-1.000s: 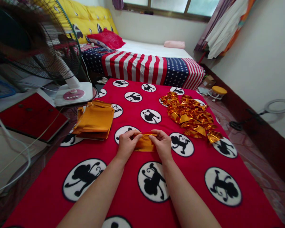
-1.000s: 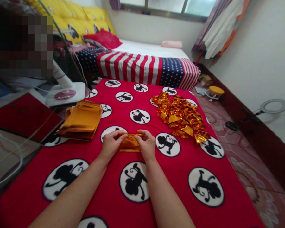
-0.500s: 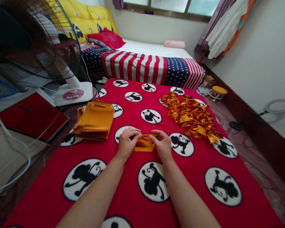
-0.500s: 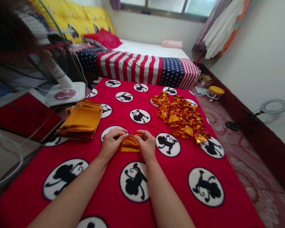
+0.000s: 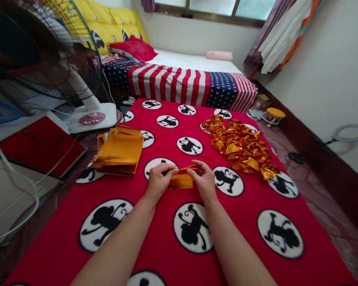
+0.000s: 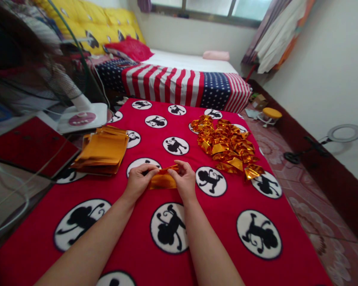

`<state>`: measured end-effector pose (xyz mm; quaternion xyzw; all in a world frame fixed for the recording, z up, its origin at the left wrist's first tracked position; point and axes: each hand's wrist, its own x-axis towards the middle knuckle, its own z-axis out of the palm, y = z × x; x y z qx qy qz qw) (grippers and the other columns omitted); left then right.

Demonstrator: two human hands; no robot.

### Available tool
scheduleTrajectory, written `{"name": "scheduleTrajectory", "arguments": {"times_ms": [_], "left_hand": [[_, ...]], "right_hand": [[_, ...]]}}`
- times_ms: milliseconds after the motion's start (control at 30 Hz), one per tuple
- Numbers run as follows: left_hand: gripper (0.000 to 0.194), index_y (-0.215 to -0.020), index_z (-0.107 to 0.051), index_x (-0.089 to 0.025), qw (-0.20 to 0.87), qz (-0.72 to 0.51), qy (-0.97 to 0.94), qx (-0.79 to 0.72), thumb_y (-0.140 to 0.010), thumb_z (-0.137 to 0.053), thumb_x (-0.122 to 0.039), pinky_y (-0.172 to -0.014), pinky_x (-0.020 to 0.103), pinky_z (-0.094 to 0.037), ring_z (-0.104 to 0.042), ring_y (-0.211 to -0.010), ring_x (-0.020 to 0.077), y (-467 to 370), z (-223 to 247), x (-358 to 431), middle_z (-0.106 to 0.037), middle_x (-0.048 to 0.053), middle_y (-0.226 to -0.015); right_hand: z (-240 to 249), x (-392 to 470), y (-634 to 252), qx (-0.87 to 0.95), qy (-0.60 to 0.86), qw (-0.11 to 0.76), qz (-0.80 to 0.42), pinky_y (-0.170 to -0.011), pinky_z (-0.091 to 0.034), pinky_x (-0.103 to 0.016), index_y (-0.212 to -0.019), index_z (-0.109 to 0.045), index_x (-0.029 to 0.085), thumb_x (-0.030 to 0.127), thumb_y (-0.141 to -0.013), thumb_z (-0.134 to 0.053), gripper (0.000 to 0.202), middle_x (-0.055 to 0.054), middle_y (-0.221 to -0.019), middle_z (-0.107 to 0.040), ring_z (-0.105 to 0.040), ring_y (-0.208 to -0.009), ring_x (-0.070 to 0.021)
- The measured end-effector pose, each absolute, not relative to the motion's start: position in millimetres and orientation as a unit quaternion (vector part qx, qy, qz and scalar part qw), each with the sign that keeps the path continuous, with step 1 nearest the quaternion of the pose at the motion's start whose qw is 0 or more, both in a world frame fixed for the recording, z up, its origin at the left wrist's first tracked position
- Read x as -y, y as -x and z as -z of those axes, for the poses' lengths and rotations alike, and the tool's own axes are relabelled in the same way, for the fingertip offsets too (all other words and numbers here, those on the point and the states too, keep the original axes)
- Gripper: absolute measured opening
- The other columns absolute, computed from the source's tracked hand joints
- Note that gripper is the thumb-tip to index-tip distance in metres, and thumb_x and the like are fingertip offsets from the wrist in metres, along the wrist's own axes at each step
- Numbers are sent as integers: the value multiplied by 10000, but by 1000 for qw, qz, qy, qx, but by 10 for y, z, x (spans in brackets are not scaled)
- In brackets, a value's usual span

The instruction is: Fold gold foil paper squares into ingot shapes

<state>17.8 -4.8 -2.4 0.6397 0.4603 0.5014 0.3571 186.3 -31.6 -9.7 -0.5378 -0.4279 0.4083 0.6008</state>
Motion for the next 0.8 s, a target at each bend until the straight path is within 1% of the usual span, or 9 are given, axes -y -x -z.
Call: {"name": "scheduleTrajectory", "arguments": {"times_ms": [100, 300, 467, 533, 700, 800], "left_hand": [[87, -744, -733, -172, 372, -499, -635, -457, -777, -693, -242, -734, 263, -514, -666, -738, 166, -172, 12, 54, -741, 45, -779], [92, -744, -733, -171, 383, -493, -637, -452, -775, -693, -247, -746, 267, -517, -671, -750, 170, -173, -11, 59, -742, 47, -779], [92, -742, -735, -171, 387, -496, -633, -452, -771, -701, -251, -746, 264, -516, -666, -744, 166, -176, 3, 51, -740, 43, -778], [96, -747, -735, -169, 386, -491, -634, -455, -774, -700, -254, -752, 264, -514, -666, -750, 166, -174, 6, 52, -739, 42, -780], [106, -753, -726, -163, 387, -488, -628, -467, -781, -690, -259, -728, 253, -512, -665, -739, 165, -170, 2, 56, -735, 39, -765], [95, -753, -726, -164, 384, -487, -625, -474, -775, -693, -251, -724, 249, -512, -664, -735, 163, -168, 7, 54, -737, 37, -768]], "right_hand": [[67, 323, -1877, 432, 532, 598, -415, -638, -514, -258, -1021, -665, 221, 333, -688, -792, 374, -15, -837, -676, -643, -735, -159], [39, 328, -1897, 422, 507, 613, -435, -632, -499, -255, -874, -672, 218, 336, -655, -815, 287, -6, -816, -647, -617, -715, -150], [40, 310, -1904, 441, 506, 636, -383, -701, -489, -256, -774, -658, 211, 321, -641, -823, 239, -7, -894, -601, -596, -795, -147], [43, 311, -1908, 451, 505, 637, -368, -712, -479, -254, -749, -649, 205, 322, -649, -818, 228, -7, -889, -595, -584, -804, -146], [37, 341, -1899, 430, 514, 614, -418, -593, -431, -242, -740, -631, 199, 352, -660, -820, 256, 27, -693, -585, -528, -624, -121], [18, 357, -1885, 412, 512, 612, -439, -562, -416, -245, -713, -622, 198, 371, -636, -836, 285, 33, -638, -585, -523, -584, -124]]}}
